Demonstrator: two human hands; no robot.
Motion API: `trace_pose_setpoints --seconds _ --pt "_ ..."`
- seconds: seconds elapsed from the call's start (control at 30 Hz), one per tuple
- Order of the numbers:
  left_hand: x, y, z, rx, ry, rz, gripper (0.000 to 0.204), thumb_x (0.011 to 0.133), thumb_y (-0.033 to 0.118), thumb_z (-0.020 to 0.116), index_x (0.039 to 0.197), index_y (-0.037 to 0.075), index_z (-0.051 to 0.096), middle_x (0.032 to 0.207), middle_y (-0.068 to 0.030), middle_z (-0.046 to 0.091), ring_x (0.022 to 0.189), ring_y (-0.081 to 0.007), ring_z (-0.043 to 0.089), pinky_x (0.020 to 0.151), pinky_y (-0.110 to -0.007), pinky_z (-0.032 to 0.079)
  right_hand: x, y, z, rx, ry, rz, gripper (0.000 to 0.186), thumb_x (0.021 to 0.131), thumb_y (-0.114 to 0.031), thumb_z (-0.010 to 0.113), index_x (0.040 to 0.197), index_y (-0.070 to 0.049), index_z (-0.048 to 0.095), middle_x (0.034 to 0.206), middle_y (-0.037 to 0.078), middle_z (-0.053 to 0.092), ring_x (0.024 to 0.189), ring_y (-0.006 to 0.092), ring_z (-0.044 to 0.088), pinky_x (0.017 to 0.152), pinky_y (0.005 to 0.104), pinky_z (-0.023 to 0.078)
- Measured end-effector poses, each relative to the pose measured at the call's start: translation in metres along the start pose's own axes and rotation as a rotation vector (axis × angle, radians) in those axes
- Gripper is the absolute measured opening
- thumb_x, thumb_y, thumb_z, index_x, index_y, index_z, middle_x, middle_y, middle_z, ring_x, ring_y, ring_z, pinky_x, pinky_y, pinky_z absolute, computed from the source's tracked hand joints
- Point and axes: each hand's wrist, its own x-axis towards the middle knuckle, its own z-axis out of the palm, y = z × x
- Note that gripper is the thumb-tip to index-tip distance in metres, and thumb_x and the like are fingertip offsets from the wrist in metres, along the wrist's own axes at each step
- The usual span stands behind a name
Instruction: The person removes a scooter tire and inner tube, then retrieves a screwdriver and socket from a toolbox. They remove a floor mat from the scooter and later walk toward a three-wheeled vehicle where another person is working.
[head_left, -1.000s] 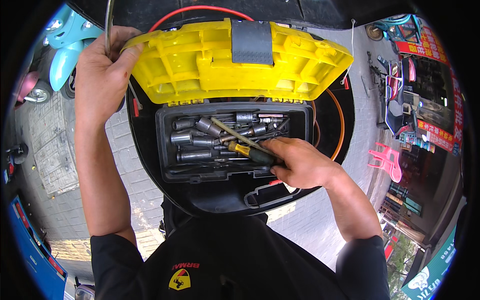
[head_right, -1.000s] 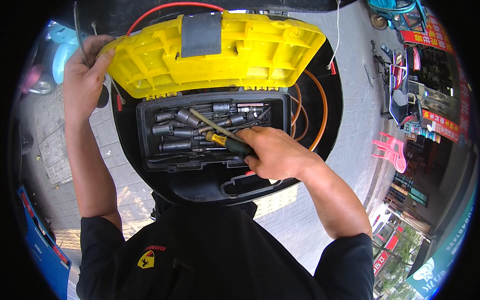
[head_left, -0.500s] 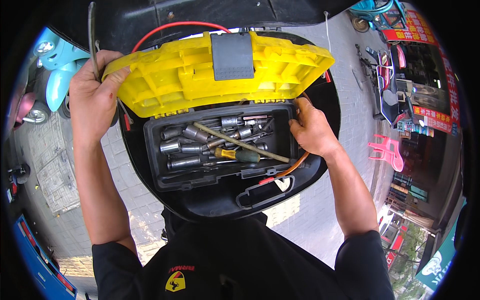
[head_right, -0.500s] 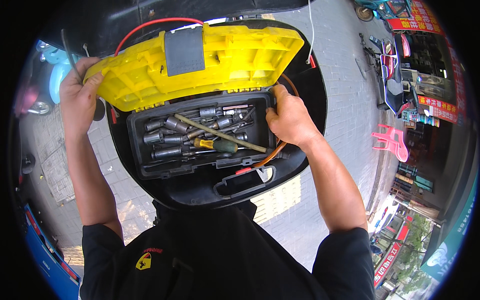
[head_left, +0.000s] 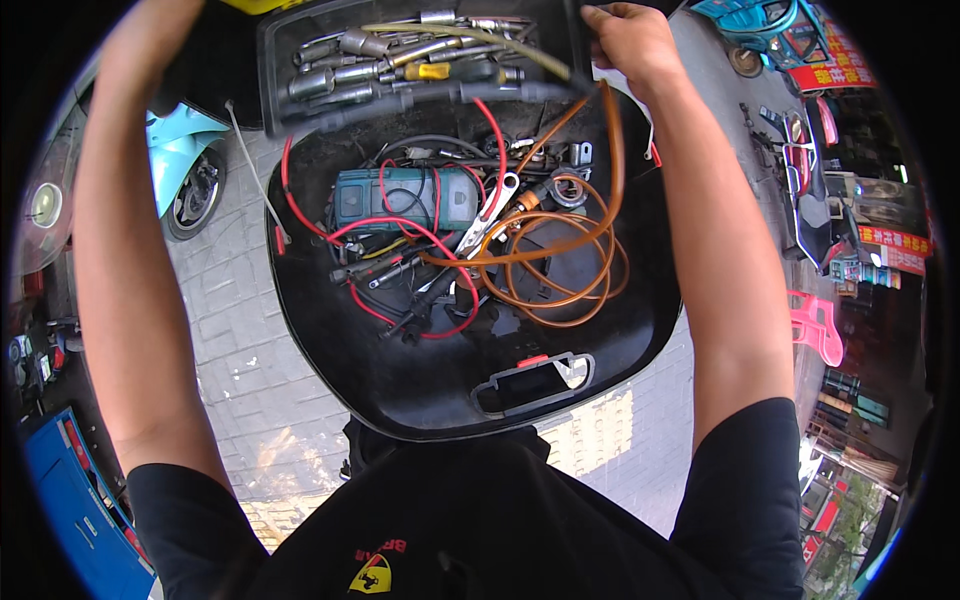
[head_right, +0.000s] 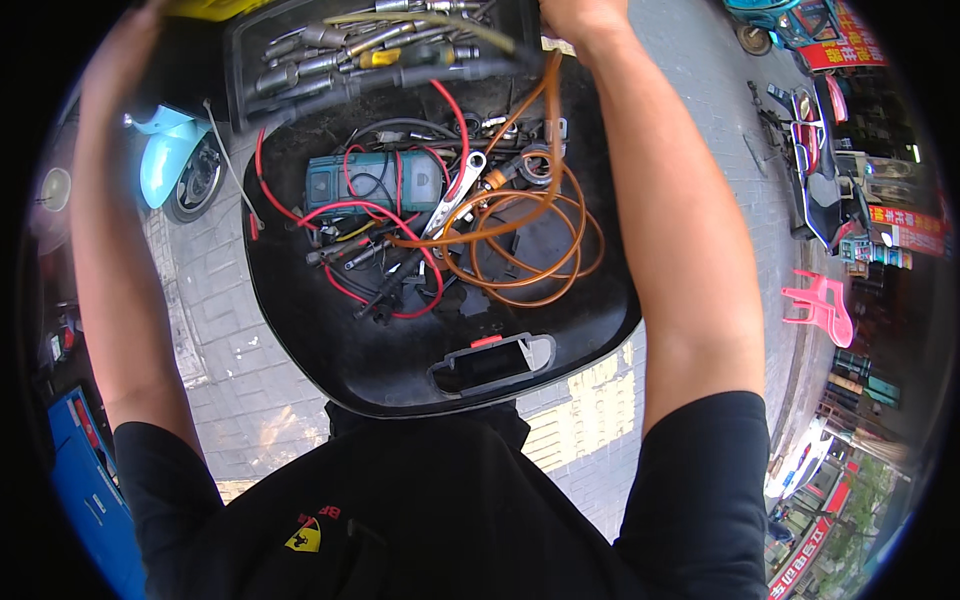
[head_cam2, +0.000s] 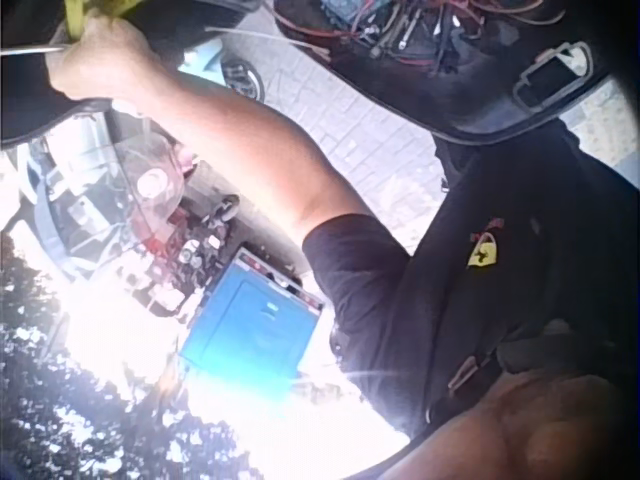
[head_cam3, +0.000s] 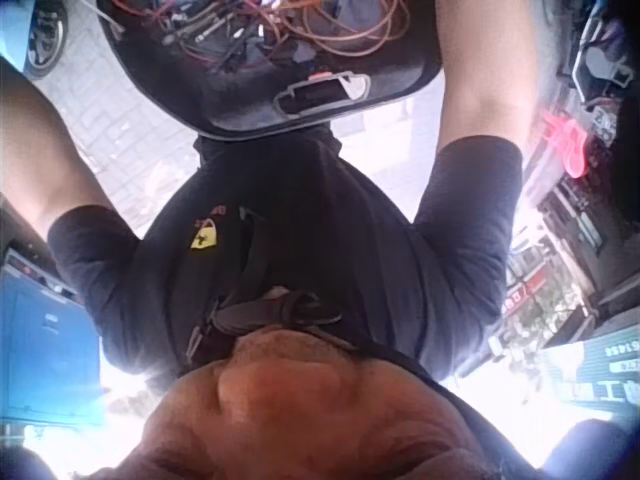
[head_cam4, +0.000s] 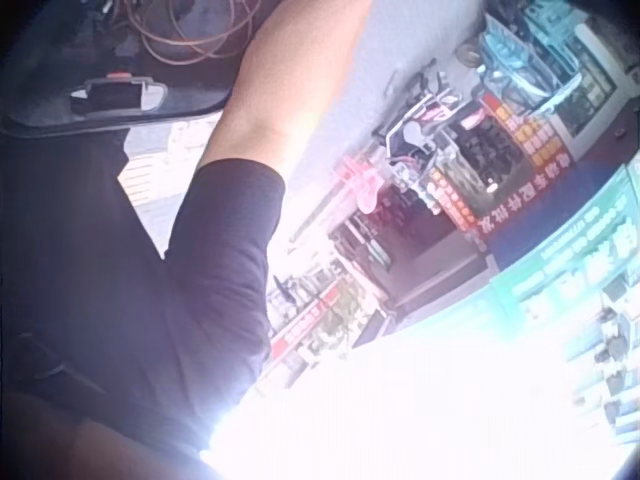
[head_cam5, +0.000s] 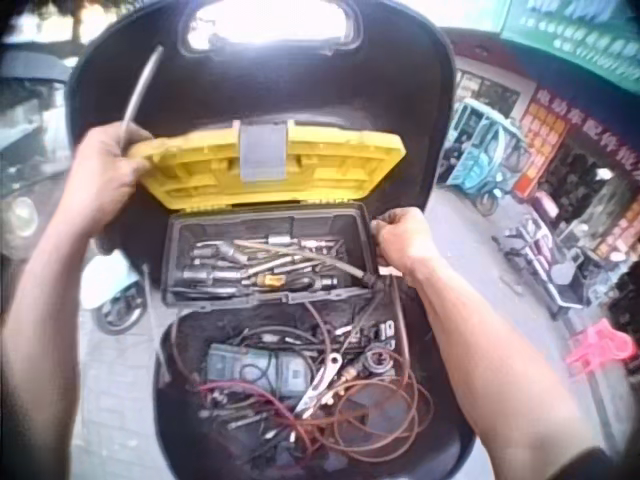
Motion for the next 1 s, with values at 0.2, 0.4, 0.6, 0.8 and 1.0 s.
trace_pose_setpoints --seconds 0.2,0.4,0.6,0.8,1.0 --pt "-0.03 -0.049 0.03 -0.187 -0.129 -0.207 0.032 0.077 0.004 0.069 0.109 0.005 0.068 0.1 -0.0139 0.072 0.092 -0.0342 0.067 0.086 -0.037 0.052 -0.059 0.011 0.003 -0.089 0.427 -0.655 0.02 0.093 -0.018 0.061 0.093 0.001 0.067 0.07 0.006 0.064 0.062 0.0143 0.061 0.056 0.028 0.049" --pt "-0.047 -0.068 0.019 0.062 -0.391 -0.052 0.058 0.081 0.019 0.075 0.134 0.006 0.056 0.105 -0.0113 0.07 0.097 -0.0192 0.065 0.089 -0.031 0.049 -0.17 0.02 0.092 -0.438 -0.484 -0.687 0.057 0.077 -0.026 0.076 0.125 -0.005 0.056 0.125 0.023 0.055 0.118 0.0363 0.055 0.098 0.0461 0.046" --pt "-0.083 -0.053 0.017 -0.385 -0.492 -0.288 0.079 0.075 0.001 0.079 0.145 0.0 0.04 0.127 -0.0186 0.06 0.109 -0.0215 0.062 0.095 -0.031 0.05 -0.134 0.035 0.15 -0.791 -0.75 -0.525 0.101 0.068 -0.037 0.083 0.151 -0.012 0.031 0.139 0.021 0.045 0.129 0.0381 0.045 0.103 0.0557 0.037" --pt "-0.098 -0.057 0.021 -0.287 -0.397 -0.288 0.077 0.078 0.009 0.081 0.143 0.0 0.042 0.12 -0.016 0.064 0.093 -0.0157 0.066 0.084 -0.028 0.053 -0.184 0.032 0.109 -0.686 -1.168 -0.547 0.095 0.062 -0.042 0.081 0.141 -0.006 0.043 0.123 0.02 0.056 0.112 0.0369 0.057 0.093 0.05 0.046" --pt "-0.106 -0.056 0.022 -0.167 -0.281 -0.256 0.069 0.076 0.008 0.081 0.138 0.002 0.051 0.113 -0.0135 0.068 0.065 -0.007 0.058 0.063 -0.022 0.051 -0.159 0.063 0.104 -0.15 -1.153 -0.349 0.076 0.077 -0.058 0.07 0.121 0.004 0.062 0.118 0.026 0.061 0.115 0.0397 0.057 0.102 0.0438 0.044"
